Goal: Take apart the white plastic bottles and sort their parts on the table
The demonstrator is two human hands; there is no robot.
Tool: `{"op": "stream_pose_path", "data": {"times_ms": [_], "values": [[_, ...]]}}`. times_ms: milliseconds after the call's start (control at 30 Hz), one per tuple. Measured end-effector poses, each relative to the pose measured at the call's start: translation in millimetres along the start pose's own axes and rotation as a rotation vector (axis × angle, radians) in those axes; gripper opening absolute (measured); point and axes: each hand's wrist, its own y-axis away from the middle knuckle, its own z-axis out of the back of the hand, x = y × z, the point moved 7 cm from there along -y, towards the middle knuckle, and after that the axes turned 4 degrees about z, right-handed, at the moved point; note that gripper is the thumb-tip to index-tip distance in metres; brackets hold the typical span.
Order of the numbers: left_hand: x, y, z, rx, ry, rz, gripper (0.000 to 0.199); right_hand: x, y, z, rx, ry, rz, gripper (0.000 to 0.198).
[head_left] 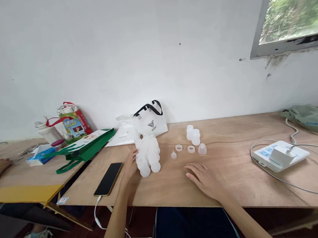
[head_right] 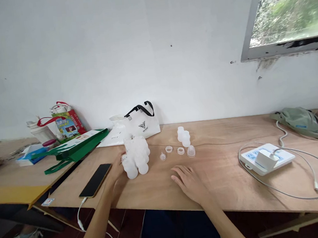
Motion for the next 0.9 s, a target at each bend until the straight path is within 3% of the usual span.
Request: {"op": "stream_pose_path", "data": {"times_ms": [67, 133, 233, 300, 367, 433, 500, 567, 633, 733, 900], "values": [[-2, 1, 8, -0.096, 0.018, -0.017, 0.032, -4, 0, -2, -0.036, 0.055, 0.005, 0.039], [-13, 11, 20, -0.302, 0.091, -0.095, 0.028, -9, 1, -6, -0.079, 0.131, 0.007, 0.040], [-45, 50, 26, -0.605, 0.259, -0.325, 0.026, -14, 3, -13, -0.109, 0.249, 0.014, 0.041], [-71, 82, 14, -0.650, 0.303, -0.488, 0.026, -16, 3, -16, -0.106, 0.301, 0.025, 0.041], [-93, 105, -14, -0.476, 0.297, -0.570, 0.025, -16, 3, -18, -0.101, 0.332, 0.039, 0.040], [-104, 120, -55, -0.148, 0.169, -0.554, 0.020, -16, 3, -18, -0.098, 0.350, 0.046, 0.039], [-96, 133, -103, 0.257, -0.065, -0.473, 0.022, -17, 3, -18, -0.090, 0.362, 0.052, 0.038], [-76, 145, -134, 0.492, -0.275, -0.426, 0.024, -17, 2, -17, -0.080, 0.373, 0.058, 0.039], [-56, 150, -149, 0.583, -0.465, -0.460, 0.026, -18, 3, -15, -0.063, 0.379, 0.069, 0.039], [-31, 147, -154, 0.571, -0.721, -0.508, 0.029, -19, 4, -13, -0.035, 0.373, 0.084, 0.040], [-20, 143, -151, 0.556, -0.836, -0.535, 0.032, -18, 4, -11, -0.060, 0.371, 0.079, 0.040]]}}
